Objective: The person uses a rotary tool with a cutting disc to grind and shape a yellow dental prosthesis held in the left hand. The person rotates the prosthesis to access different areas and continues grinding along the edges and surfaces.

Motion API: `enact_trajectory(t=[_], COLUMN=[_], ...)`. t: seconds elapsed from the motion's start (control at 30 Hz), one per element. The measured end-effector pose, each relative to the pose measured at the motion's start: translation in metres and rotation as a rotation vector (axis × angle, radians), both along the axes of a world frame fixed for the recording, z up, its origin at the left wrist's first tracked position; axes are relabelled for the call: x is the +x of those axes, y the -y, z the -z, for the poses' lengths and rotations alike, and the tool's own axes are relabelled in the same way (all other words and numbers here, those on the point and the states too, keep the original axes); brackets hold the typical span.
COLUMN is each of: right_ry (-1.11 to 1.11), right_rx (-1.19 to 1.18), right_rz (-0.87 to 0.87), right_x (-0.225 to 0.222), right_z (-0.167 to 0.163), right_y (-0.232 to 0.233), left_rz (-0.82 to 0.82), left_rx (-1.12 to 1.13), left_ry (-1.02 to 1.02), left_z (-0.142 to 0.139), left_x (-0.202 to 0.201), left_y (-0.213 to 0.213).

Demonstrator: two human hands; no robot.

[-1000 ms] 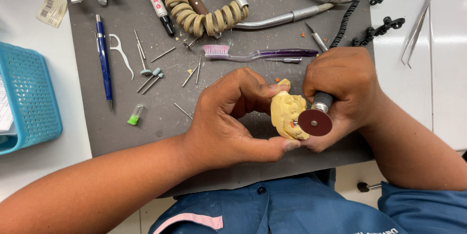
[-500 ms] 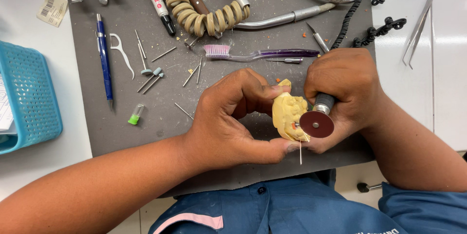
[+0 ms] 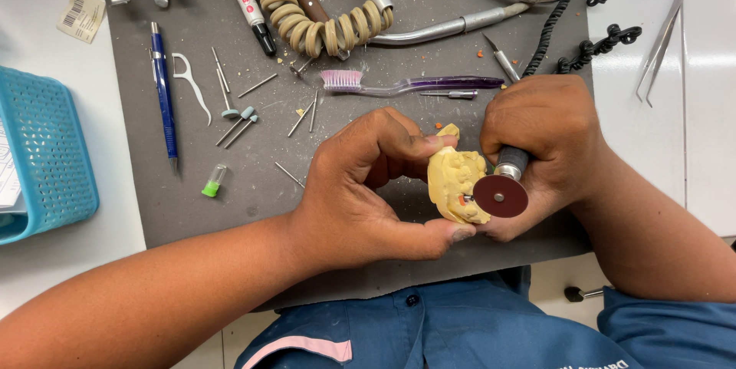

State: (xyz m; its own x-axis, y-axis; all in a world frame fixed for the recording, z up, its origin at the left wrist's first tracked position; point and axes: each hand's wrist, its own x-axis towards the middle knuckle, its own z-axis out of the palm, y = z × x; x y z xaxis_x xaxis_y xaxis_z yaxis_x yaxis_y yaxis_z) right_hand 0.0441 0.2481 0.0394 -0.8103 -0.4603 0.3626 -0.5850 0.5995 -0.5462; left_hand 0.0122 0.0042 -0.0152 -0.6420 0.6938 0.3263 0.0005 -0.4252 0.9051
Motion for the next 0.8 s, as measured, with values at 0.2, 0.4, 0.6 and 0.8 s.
enact_trajectory(t=[0.2,0.4,0.6,0.8], right_ry=[-0.006,0.010,0.011,0.013], right_rx=[-0.005,-0.002,0.004,-0.003], right_rz=[-0.008,-0.015,-0.011,-0.017], right_x=[0.0004,0.0000,-0.0005,-0.0005], right_z=[0.0001,-0.0014,-0.0020,-0.0022], right_y=[0.0001,0.0006,0.0019,0.0012], left_rz=[0.018,0.008,-0.003,0.008], left_rx=[0.026,0.001,-0.011,0.013], left_ry=[0.020,0.010,0.001,0.019], left_z=[0.0012,0.0002,-0.0007,-0.0005], left_x=[0.0004,0.0004,0.0006,0.0008], left_y=[-0.0001,0.0003,0.0004,0.0002])
